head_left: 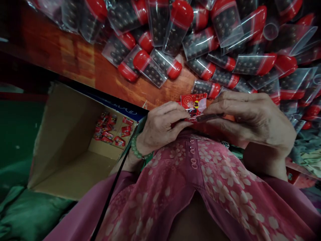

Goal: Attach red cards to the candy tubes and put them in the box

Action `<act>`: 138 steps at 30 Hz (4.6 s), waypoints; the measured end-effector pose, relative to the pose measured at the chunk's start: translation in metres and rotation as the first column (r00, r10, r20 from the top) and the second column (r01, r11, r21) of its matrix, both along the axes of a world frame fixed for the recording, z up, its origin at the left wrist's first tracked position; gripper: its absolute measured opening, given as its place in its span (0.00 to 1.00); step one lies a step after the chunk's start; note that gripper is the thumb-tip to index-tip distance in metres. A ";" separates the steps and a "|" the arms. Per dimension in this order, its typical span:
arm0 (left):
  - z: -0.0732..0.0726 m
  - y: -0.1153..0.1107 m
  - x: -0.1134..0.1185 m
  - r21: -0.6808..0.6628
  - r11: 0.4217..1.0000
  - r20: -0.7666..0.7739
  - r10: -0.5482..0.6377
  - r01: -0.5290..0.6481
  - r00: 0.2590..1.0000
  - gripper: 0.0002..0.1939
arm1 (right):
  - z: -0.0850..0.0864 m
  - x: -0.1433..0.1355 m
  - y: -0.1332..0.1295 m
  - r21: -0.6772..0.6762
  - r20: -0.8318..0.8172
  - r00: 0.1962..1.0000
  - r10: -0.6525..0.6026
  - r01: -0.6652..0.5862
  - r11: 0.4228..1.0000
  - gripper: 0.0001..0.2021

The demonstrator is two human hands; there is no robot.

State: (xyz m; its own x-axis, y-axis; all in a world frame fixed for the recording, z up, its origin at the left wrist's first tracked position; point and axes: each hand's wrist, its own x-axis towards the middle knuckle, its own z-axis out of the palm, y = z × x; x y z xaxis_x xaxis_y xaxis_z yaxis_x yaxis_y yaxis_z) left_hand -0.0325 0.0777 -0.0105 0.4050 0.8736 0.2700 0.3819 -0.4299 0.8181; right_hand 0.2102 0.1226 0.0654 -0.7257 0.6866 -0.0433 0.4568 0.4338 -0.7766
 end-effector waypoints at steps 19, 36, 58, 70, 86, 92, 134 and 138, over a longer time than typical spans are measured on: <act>0.000 0.006 0.007 -0.285 0.955 0.158 -0.034 0.079 0.987 0.12 | -0.018 -0.001 -0.006 -0.087 -0.068 0.975 -0.210 0.204 0.975 0.05; -0.003 0.000 0.016 -0.799 0.564 0.571 0.600 0.210 0.560 0.25 | -0.065 -0.026 -0.031 -0.770 -0.246 0.540 -0.805 0.396 0.501 0.18; 0.002 0.007 0.058 -0.869 0.490 0.475 0.784 0.073 0.399 0.22 | -0.078 -0.055 -0.047 -0.336 -0.351 0.499 -0.792 0.723 0.604 0.11; -0.002 0.012 0.060 -0.841 0.539 0.448 0.741 -0.046 0.500 0.23 | -0.069 -0.050 -0.040 -0.029 -0.265 0.712 -0.650 0.668 0.743 0.07; 0.007 0.021 0.058 -0.759 0.635 0.608 0.613 0.143 0.505 0.24 | -0.059 -0.056 -0.030 -0.158 -0.304 0.718 -0.626 0.610 0.777 0.06; 0.002 0.015 0.056 -0.782 0.608 0.556 0.580 0.138 0.595 0.24 | -0.053 -0.058 -0.026 -0.635 -0.275 0.655 -0.703 0.426 0.645 0.13; 0.018 0.029 0.045 -0.661 0.704 0.717 0.488 0.261 0.498 0.21 | -0.046 -0.050 -0.036 -0.534 -0.297 0.657 -0.693 0.487 0.691 0.14; 0.021 0.028 0.041 -0.683 0.680 0.703 0.515 0.265 0.490 0.23 | -0.042 -0.052 -0.033 -0.540 -0.304 0.623 -0.721 0.511 0.669 0.13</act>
State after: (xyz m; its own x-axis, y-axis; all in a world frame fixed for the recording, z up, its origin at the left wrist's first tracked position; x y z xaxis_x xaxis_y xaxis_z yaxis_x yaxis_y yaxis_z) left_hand 0.0086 0.1058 0.0102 0.2056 0.9437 -0.2590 -0.6057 0.3306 0.7238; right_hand 0.1578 0.0896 0.0239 -0.1271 0.9746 -0.1843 0.0455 -0.1798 -0.9826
